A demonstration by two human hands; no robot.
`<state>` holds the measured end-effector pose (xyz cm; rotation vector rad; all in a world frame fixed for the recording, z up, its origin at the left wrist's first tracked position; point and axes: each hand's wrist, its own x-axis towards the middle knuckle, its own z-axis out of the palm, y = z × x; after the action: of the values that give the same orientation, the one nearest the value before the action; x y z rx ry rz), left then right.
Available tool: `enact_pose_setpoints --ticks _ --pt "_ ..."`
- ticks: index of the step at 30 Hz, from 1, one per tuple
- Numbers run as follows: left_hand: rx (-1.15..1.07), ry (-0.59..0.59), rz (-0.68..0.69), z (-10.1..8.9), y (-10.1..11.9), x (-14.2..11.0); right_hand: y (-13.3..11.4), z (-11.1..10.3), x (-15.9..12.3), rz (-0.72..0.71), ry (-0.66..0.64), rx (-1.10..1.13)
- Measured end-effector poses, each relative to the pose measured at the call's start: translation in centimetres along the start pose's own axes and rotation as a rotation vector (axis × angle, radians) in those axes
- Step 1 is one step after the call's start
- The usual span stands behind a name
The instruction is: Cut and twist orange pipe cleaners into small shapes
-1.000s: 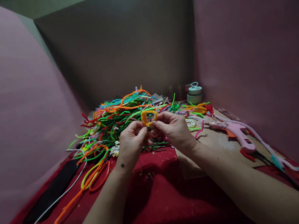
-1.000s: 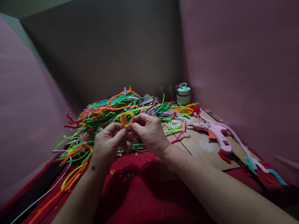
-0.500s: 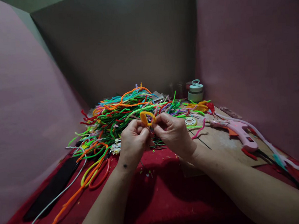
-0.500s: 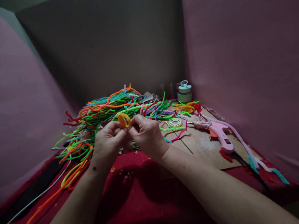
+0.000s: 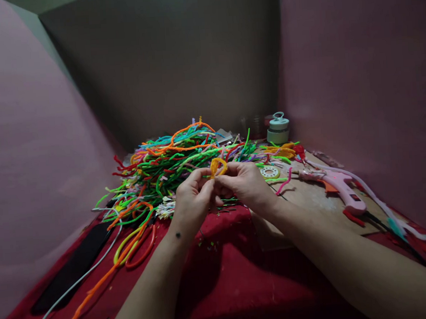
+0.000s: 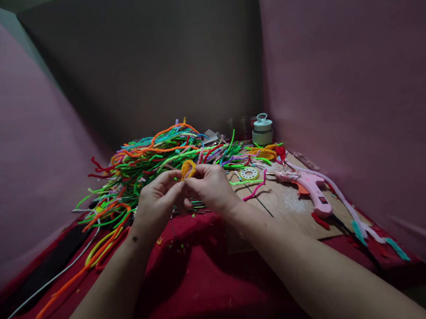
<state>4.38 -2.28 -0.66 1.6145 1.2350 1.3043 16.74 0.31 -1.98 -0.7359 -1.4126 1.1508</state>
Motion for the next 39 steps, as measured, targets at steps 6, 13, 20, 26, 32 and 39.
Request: enact_pose_setpoints --ticks 6,13,20,26,32,39 --pt "-0.178 -0.053 -0.086 -0.6 0.0 0.8 -0.1 -0.8 0.8 0.200 -0.132 0.307" --pt "-0.164 -0.051 -0.027 -0.6 -0.3 0.7 0.0 -1.0 0.9 0.154 -0.123 0.314" --pt "0.014 -0.164 -0.137 -0.9 0.3 0.5 -0.5 -1.4 1.3 0.260 -0.178 0.419" --pt "0.084 -0.243 -0.271 -1.1 0.8 0.6 0.2 -1.4 1.2 0.308 -0.145 0.336" --pt "0.126 -0.280 -0.347 -1.9 1.0 0.8 0.2 -1.0 1.2 0.349 -0.087 0.361" --pt "0.224 -0.282 -0.345 -2.3 0.1 1.2 0.3 -1.3 1.3 0.357 -0.139 0.396"
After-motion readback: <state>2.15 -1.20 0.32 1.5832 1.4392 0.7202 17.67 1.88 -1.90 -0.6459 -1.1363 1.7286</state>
